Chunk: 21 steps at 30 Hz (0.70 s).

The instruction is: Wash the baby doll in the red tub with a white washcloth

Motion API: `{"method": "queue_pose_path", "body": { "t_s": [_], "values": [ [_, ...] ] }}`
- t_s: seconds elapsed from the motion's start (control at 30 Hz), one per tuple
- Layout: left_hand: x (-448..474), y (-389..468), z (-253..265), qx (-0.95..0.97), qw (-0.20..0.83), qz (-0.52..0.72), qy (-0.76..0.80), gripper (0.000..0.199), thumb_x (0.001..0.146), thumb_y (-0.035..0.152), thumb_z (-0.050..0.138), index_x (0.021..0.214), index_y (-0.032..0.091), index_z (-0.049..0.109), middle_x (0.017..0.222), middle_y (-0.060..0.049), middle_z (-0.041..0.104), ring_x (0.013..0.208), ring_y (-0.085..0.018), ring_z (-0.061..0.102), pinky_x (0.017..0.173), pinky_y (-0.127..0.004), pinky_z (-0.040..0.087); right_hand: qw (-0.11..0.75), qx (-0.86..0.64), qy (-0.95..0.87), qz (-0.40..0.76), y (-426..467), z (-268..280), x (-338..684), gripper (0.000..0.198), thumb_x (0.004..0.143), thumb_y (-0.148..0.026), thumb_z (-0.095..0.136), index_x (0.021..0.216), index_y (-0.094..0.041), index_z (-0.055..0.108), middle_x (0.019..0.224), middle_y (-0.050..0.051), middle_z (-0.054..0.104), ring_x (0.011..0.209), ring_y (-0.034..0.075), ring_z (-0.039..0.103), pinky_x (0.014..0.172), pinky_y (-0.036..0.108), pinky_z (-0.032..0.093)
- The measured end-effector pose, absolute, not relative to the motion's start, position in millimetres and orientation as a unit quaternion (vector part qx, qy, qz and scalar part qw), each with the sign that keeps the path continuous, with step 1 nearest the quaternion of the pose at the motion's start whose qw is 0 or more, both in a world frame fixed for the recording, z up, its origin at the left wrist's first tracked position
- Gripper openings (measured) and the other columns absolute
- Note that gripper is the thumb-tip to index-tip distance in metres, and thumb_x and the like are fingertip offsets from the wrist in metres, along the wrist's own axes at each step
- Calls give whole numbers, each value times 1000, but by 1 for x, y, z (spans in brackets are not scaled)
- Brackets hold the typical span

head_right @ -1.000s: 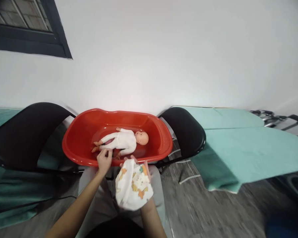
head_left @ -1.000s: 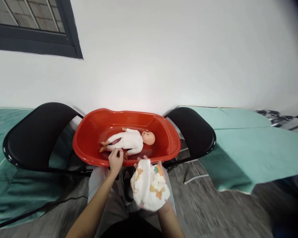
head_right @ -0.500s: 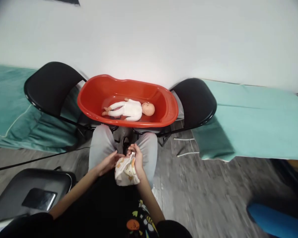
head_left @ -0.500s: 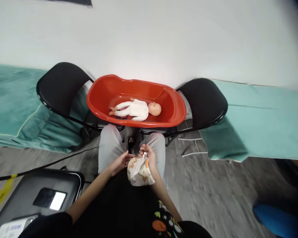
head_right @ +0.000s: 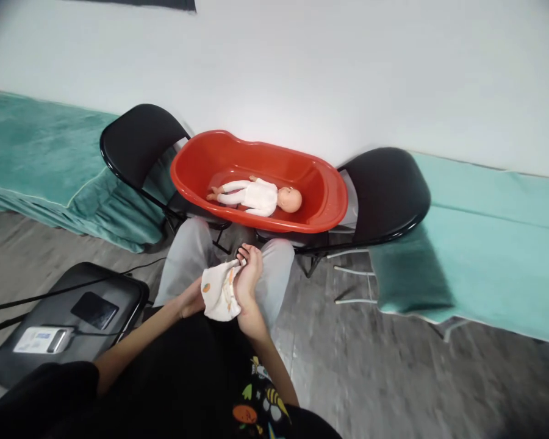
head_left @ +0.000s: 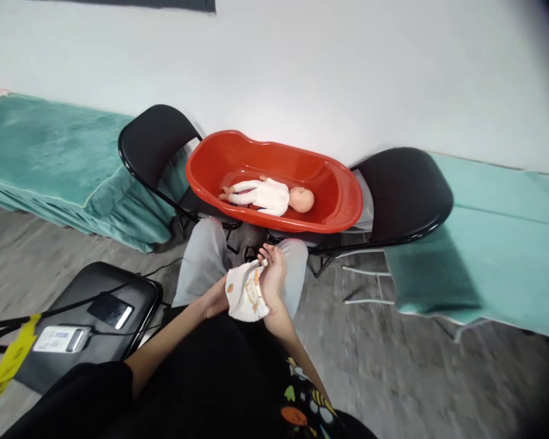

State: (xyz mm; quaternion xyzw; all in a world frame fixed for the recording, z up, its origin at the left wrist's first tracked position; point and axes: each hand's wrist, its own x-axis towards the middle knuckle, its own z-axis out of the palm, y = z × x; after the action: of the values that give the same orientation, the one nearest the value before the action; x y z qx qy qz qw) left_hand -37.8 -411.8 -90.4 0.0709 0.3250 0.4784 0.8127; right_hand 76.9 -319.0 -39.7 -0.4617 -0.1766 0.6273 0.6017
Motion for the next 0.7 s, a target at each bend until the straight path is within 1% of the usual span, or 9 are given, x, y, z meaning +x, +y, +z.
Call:
{"method": "queue_pose_path", "body": {
  "t_s": [0.07,0.13,0.2,0.3,0.4,0.47,0.57,0.63,0.7],
  "values": [
    [-32,-410,-89,11,820,497,284,62,97,60,49,133,12,64,133,-15,68,130,-31,58,120,-46,32,586,-465,-228,623,-316,-36,79,26,80,-41,63,93,-19,64,106,4,71,93,15,67,82,26,52],
    [-28,-407,-91,-37,818,522,239,68,95,65,47,136,13,62,133,-15,67,131,-33,57,120,-49,32,552,-478,-282,622,-313,-38,86,27,79,-43,65,91,-19,66,109,6,71,96,17,67,86,28,51],
    [-30,-406,-94,-71,807,547,211,66,95,64,47,135,15,63,132,-15,68,131,-33,58,119,-50,32,508,-476,-325,640,-311,-43,96,29,77,-44,67,91,-19,68,108,7,72,97,19,68,86,30,52],
    [-44,-405,-101,-102,788,574,201,60,96,59,48,131,14,65,128,-14,70,129,-32,60,118,-50,34,433,-477,-358,675,-313,-57,106,36,75,-47,72,97,-20,69,111,8,72,99,21,68,84,31,54],
    [-61,-401,-110,-121,772,584,219,57,95,61,50,120,13,71,120,-13,74,124,-31,63,116,-47,37,408,-545,-336,651,-325,-77,110,44,71,-47,78,106,-21,69,117,6,71,102,20,68,80,27,55],
    [-70,-394,-115,-120,768,580,244,54,94,61,53,112,15,73,115,-11,76,122,-30,64,115,-45,39,388,-581,-267,663,-335,-93,108,54,64,-45,83,110,-22,66,113,7,73,96,21,70,74,27,57],
    [-76,-381,-122,-96,783,542,290,51,93,60,54,110,17,74,112,-8,77,121,-29,64,113,-44,41,352,-607,-160,694,-347,-111,102,68,52,-34,89,113,-20,61,91,5,76,75,22,72,61,28,56],
    [-81,-370,-127,-89,791,514,318,49,93,60,53,111,19,73,112,-7,77,120,-29,65,111,-43,44,378,-625,-132,670,-347,-116,97,72,46,-25,89,113,-18,61,80,3,75,66,21,71,58,27,55],
    [-88,-357,-131,-79,792,499,344,50,93,61,50,112,20,71,113,-5,76,119,-28,65,109,-43,46,429,-629,-133,635,-340,-115,91,72,46,-21,86,113,-17,61,81,3,75,66,20,71,58,26,55]
  ]
}}
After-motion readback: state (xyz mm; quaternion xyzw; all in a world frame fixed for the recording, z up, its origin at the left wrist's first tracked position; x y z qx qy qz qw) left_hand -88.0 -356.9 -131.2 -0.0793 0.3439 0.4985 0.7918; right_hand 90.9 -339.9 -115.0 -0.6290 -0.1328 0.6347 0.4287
